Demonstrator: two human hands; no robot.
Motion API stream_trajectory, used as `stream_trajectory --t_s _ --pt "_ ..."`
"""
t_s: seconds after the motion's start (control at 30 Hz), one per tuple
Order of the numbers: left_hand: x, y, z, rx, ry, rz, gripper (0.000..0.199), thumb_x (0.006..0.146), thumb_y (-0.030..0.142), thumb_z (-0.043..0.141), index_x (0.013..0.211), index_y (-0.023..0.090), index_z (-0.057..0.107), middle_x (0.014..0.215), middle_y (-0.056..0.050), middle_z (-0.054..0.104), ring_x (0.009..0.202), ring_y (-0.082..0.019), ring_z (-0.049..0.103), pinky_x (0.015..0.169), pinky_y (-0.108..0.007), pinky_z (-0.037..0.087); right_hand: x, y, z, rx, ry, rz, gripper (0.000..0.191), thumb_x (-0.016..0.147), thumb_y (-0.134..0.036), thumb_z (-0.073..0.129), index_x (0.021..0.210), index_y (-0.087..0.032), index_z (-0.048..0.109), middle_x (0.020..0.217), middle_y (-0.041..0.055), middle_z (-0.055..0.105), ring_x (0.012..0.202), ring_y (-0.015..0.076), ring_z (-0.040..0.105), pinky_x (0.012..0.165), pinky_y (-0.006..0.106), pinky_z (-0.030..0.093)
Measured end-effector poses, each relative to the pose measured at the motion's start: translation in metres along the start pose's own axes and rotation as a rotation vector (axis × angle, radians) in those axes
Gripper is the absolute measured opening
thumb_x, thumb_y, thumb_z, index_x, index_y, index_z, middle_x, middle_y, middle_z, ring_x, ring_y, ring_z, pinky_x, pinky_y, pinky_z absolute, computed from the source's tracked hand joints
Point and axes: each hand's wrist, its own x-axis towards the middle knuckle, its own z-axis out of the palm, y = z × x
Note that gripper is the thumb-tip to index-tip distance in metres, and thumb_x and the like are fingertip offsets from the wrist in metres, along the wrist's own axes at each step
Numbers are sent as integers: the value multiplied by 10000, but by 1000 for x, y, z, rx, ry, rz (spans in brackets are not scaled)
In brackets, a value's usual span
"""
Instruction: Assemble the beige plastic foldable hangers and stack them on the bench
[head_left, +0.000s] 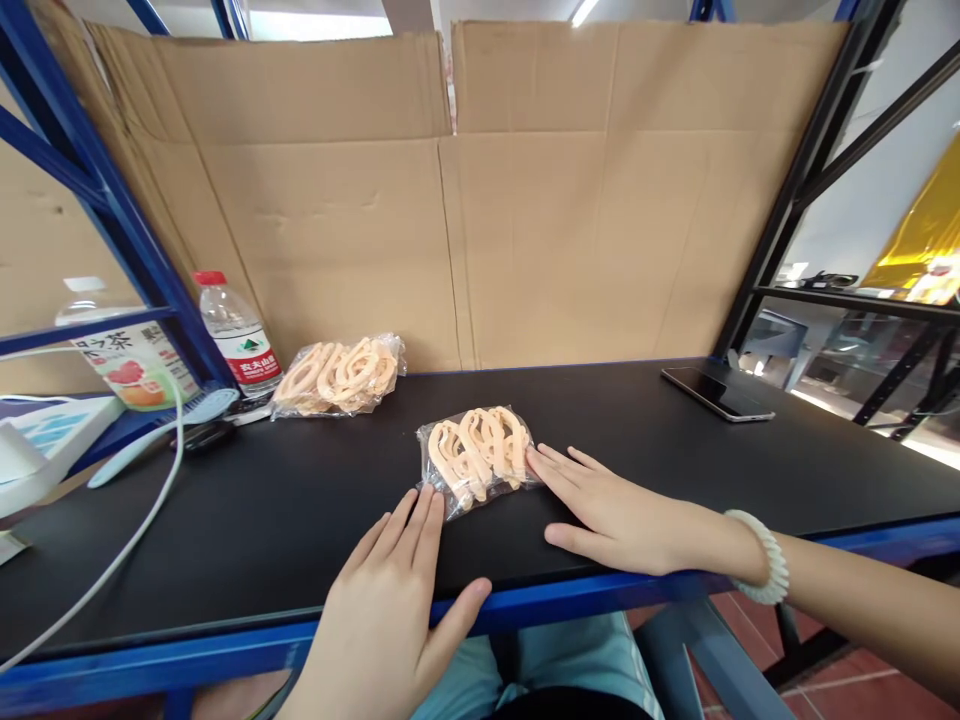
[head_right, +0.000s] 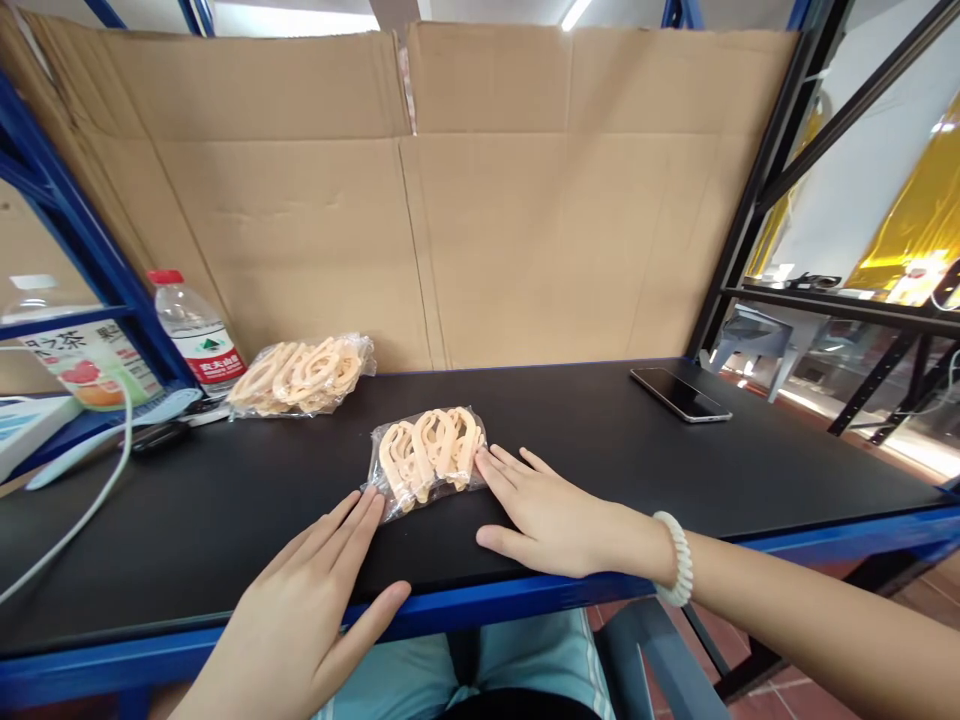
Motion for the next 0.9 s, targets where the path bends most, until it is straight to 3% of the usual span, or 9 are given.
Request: stream_trajectory --t_s 0.13,0.27,0.4,0.57,0.67,0.73,0.83,0.9 --pt "-3 -1 -6 -104 -67 35 775 845 641 474 1370 71 483 1340 -180 555 1192 -353 567 927 -464 515 -18 1 -5 -20 -31 16 797 939 -592 382 1528 -169 51 1575 109 96 1452 325 95 1174 582 64" --pt "9 2 -18 -245 -271 73 803 841 685 434 1409 118 449 1402 -160 493 1255 -359 509 996 -499 461 -42 5 -6 -72 -30 45 831 914 -608 428 1526 -208 31 1571 101 118 1440 352 137 1160 613 65" --pt "40 4 -22 -383 -454 127 866 829 698 436 1445 92 382 1461 -173 415 1342 -365 399 1089 -530 348 -62 14 -6 -114 -2 124 823 906 -610 442 1526 -234 52 1567 98 149 1430 365 170 1152 628 78" --pt "92 12 -3 -496 -608 186 882 867 710 321 1477 73 296 1518 -180 309 1398 -365 293 1101 -533 303 -62 52 -21 -86 -15 281 783 908 -640 392 1524 -231 135 1565 82 182 1438 353 125 1149 622 100" --pt "117 16 14 -494 -620 219 794 908 669 264 1466 107 330 1516 -157 331 1402 -350 289 1089 -533 307 -56 76 -30 -59 -18 348 781 914 -650 355 1524 -195 180 1561 83 202 1445 332 115 1163 583 133" --pt "127 16 26 -491 -553 238 669 939 581 314 1418 126 416 1473 -149 418 1354 -329 378 1060 -512 352 -55 86 -30 -66 23 352 776 913 -640 370 1518 -177 223 1552 92 240 1442 331 143 1160 570 180" --pt "136 14 40 -486 -381 258 373 940 364 454 1215 166 611 1214 -109 659 1122 -261 593 949 -403 460 -58 92 -26 -134 177 246 606 956 -528 383 1450 -179 408 1478 93 417 1413 309 278 1139 520 291" --pt "140 11 49 -453 -306 278 237 927 283 497 1048 186 676 1004 -75 722 967 -228 654 877 -359 486 -59 94 -23 -195 278 141 469 981 -433 379 1343 -188 549 1371 88 552 1331 276 433 1100 457 376"
